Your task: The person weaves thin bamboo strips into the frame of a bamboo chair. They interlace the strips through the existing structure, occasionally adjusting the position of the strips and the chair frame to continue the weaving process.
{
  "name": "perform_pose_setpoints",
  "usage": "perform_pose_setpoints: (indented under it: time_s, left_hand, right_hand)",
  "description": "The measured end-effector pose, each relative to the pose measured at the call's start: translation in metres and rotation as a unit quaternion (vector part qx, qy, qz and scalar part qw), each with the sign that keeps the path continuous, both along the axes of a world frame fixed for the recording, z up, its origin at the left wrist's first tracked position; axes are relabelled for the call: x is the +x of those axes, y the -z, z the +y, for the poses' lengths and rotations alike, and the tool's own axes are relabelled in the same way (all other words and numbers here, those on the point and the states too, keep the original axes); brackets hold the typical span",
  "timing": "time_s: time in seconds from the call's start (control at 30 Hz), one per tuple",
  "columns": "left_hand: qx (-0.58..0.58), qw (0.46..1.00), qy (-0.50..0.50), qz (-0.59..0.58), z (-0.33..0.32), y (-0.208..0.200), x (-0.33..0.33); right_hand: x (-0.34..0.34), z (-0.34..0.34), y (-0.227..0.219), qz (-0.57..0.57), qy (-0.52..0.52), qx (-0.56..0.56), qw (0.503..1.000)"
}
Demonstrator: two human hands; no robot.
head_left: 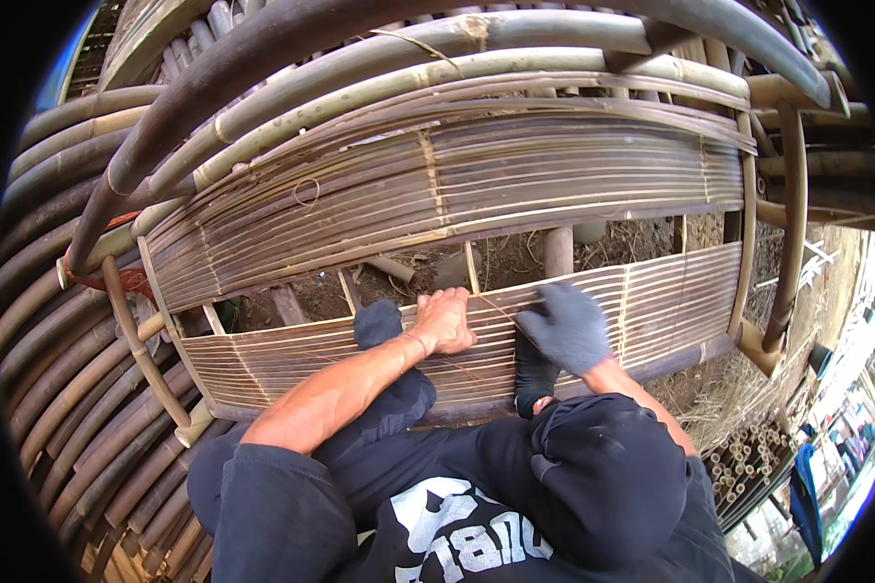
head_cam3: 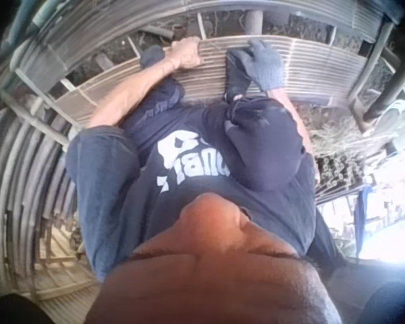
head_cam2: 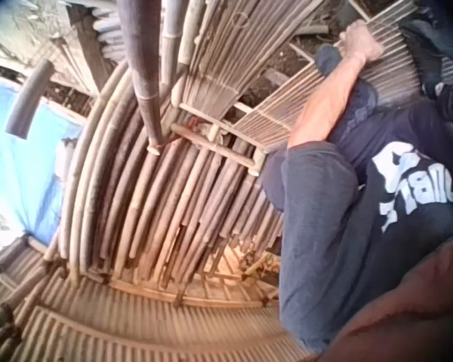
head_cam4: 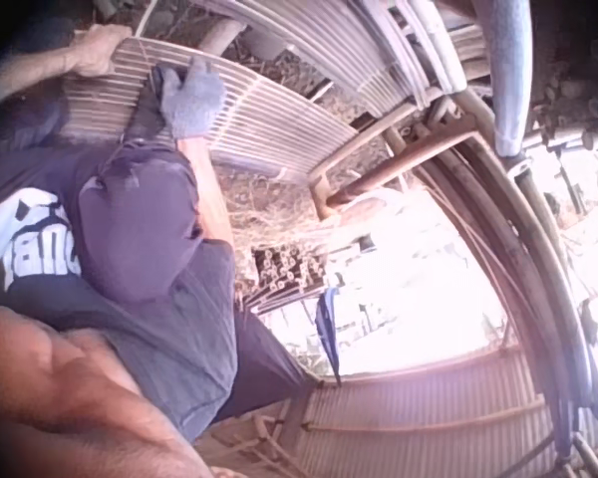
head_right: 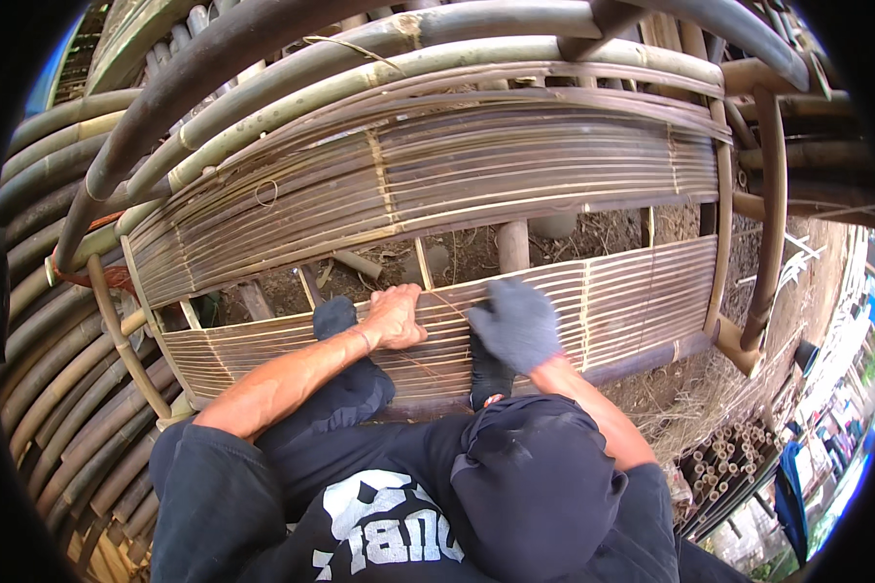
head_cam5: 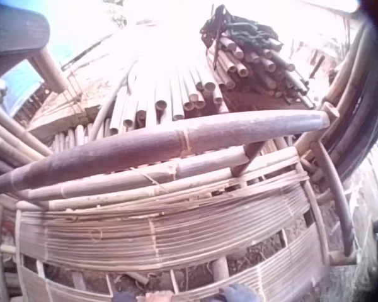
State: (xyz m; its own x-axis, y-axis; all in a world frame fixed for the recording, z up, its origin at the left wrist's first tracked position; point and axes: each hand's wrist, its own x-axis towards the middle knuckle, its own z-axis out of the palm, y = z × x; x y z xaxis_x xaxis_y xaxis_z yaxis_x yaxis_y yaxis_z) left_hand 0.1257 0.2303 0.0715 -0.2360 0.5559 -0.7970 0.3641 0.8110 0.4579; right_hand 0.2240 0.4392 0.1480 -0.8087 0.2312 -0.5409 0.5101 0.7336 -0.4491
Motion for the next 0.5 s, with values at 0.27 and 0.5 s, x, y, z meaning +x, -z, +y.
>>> perform_pose_setpoints:
  time_s: [0.27, 0.5]
  left_hand:
    - [0.076, 0.996, -0.013, -0.033, -0.020, 0.016, 0.005]
    - [0.073, 0.993, -0.089, -0.040, -0.020, 0.015, 0.008]
  right_hand:
    - [-0.015, -0.028, 0.050, -0.041, -0.130, -0.002, 0.991]
    - [-0.029, 0.014, -0.004, -0.364, 0.046, -0.323, 0.872]
